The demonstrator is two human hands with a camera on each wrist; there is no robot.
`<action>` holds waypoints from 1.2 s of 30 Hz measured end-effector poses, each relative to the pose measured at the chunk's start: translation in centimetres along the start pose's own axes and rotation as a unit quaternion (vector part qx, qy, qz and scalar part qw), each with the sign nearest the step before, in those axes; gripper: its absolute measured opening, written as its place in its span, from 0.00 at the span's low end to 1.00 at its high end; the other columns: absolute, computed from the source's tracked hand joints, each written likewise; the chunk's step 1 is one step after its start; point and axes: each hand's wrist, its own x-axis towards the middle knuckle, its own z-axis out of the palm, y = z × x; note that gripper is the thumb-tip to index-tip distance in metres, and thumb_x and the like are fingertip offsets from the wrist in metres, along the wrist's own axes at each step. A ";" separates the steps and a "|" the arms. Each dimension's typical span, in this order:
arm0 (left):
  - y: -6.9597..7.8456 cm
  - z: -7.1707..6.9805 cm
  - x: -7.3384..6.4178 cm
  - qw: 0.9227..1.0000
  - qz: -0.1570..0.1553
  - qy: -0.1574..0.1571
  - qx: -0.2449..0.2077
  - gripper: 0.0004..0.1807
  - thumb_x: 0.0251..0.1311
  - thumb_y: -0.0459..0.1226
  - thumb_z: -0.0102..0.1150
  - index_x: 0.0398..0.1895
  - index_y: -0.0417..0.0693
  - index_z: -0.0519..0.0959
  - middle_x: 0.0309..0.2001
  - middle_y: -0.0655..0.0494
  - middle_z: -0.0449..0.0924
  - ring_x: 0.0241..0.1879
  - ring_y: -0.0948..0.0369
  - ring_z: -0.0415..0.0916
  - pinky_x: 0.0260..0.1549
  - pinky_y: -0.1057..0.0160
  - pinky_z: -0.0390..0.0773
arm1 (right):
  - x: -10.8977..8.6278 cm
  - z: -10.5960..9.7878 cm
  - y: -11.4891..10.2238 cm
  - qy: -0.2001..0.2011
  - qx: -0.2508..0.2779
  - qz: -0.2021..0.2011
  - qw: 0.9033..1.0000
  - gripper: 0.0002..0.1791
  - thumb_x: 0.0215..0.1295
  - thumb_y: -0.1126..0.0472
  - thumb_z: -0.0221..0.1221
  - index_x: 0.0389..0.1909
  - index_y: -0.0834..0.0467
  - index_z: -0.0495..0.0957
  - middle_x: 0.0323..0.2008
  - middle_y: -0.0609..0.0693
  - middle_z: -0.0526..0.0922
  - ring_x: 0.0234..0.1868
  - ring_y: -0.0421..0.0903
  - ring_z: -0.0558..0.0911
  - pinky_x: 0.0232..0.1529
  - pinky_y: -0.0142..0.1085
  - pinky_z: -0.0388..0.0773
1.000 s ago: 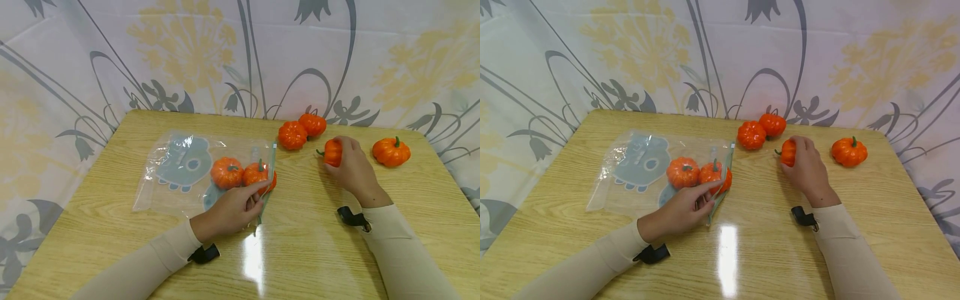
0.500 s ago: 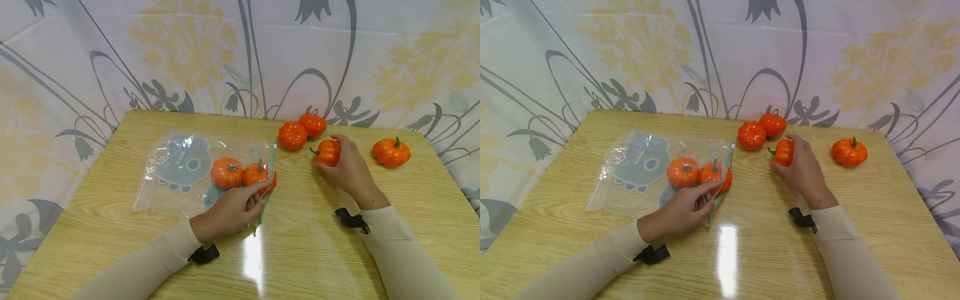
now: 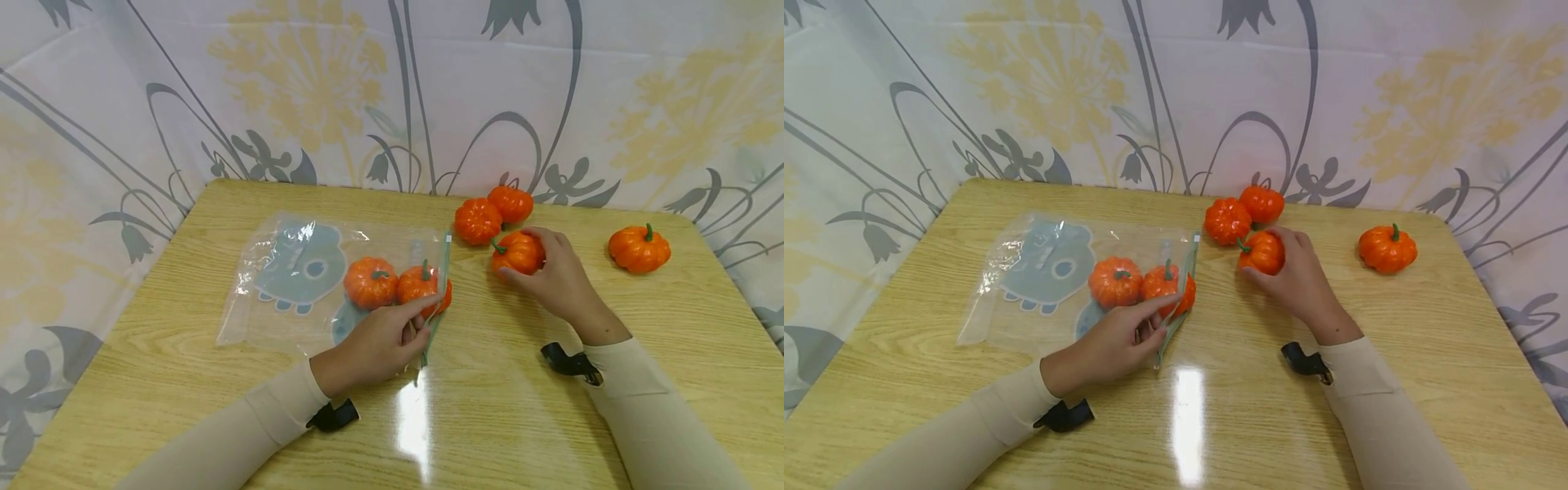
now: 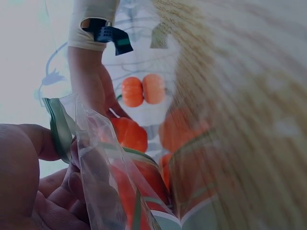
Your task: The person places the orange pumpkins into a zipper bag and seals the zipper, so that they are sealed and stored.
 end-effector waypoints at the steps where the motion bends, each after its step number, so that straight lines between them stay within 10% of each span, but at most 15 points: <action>1: 0.0 0.0 0.0 1.000 0.001 0.001 0.000 0.28 0.70 0.36 0.53 0.73 0.49 0.67 0.32 0.63 0.76 0.21 0.72 0.66 0.23 0.73 0.72 | 0.0 0.1 0.0 -0.002 0.012 -0.003 1.000 0.46 0.60 0.48 0.69 0.71 0.66 0.59 0.64 0.70 0.64 0.61 0.66 0.69 0.61 0.63 0.70; 22: 0.1 0.0 -0.1 1.000 0.002 0.004 -0.005 0.29 0.70 0.36 0.54 0.74 0.50 0.66 0.33 0.64 0.77 0.23 0.72 0.68 0.24 0.72 0.74 | -0.2 1.2 -0.4 -0.099 0.126 0.016 0.987 0.46 0.64 0.50 0.66 0.75 0.56 0.50 0.71 0.66 0.59 0.60 0.64 0.76 0.59 0.54 0.75; 30: 0.0 0.1 -0.1 1.000 -0.001 0.007 -0.008 0.29 0.70 0.36 0.53 0.74 0.50 0.65 0.33 0.64 0.77 0.22 0.71 0.68 0.24 0.72 0.74 | -0.4 1.5 -0.8 -0.147 0.178 0.020 0.973 0.42 0.66 0.52 0.66 0.74 0.55 0.53 0.70 0.59 0.60 0.63 0.63 0.75 0.53 0.32 0.77; 36: 0.0 0.1 -0.1 1.000 -0.003 0.011 -0.014 0.29 0.70 0.36 0.53 0.74 0.49 0.65 0.33 0.64 0.76 0.23 0.70 0.68 0.24 0.71 0.74 | -0.4 1.9 -0.8 -0.147 0.179 0.005 0.973 0.41 0.64 0.54 0.67 0.71 0.58 0.55 0.68 0.60 0.63 0.64 0.62 0.74 0.59 0.42 0.76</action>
